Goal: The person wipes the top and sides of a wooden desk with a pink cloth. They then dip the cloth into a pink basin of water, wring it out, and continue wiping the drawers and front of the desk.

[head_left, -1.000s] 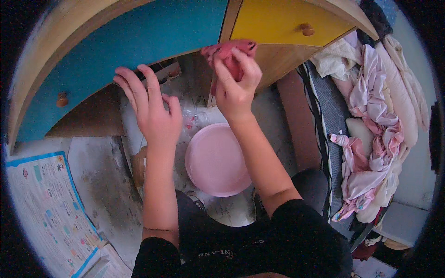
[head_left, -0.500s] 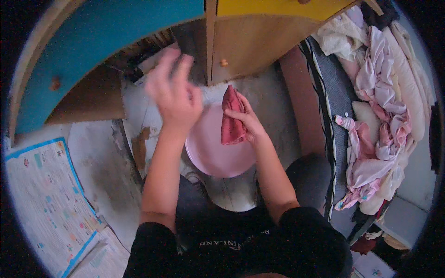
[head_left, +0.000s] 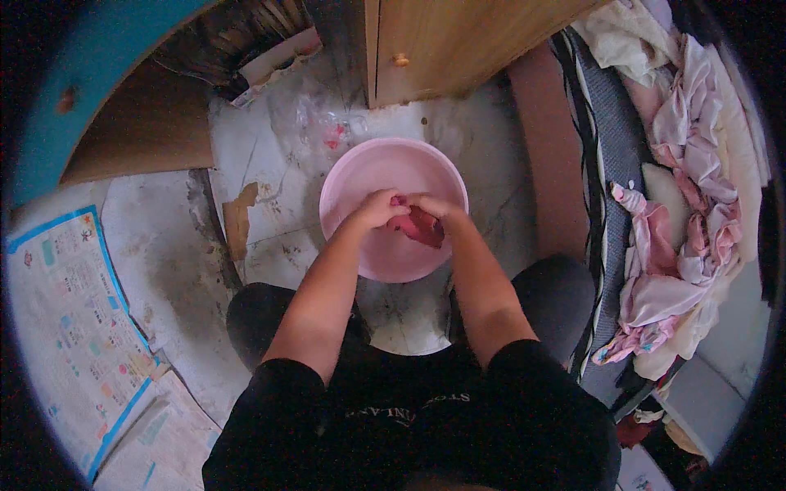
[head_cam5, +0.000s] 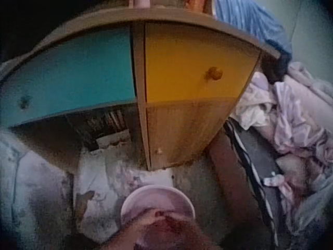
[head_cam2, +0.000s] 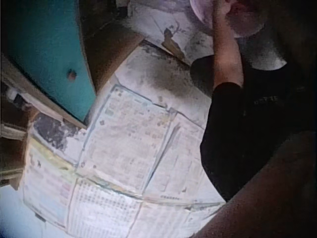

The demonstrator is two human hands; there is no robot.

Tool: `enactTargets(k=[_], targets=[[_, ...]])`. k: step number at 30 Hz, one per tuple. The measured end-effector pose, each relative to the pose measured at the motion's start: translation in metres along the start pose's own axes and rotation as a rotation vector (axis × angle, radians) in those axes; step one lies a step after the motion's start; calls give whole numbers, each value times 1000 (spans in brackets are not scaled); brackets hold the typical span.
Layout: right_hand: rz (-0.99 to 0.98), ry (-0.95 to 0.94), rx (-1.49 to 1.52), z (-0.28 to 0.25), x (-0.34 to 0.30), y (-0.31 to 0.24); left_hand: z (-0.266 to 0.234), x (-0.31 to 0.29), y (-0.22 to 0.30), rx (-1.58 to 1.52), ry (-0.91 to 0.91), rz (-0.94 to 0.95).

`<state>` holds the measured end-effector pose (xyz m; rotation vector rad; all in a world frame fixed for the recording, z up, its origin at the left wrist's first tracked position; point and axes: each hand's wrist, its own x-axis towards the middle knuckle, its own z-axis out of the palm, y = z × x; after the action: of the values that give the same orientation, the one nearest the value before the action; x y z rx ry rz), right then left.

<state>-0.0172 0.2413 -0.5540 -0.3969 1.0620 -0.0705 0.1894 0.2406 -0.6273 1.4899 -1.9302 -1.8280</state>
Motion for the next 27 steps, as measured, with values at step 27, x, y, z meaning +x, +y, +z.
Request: enactTargets(k=[27], targets=[[-464,949,-793,-17,90,52,41,-46,-21,1108,42,102]])
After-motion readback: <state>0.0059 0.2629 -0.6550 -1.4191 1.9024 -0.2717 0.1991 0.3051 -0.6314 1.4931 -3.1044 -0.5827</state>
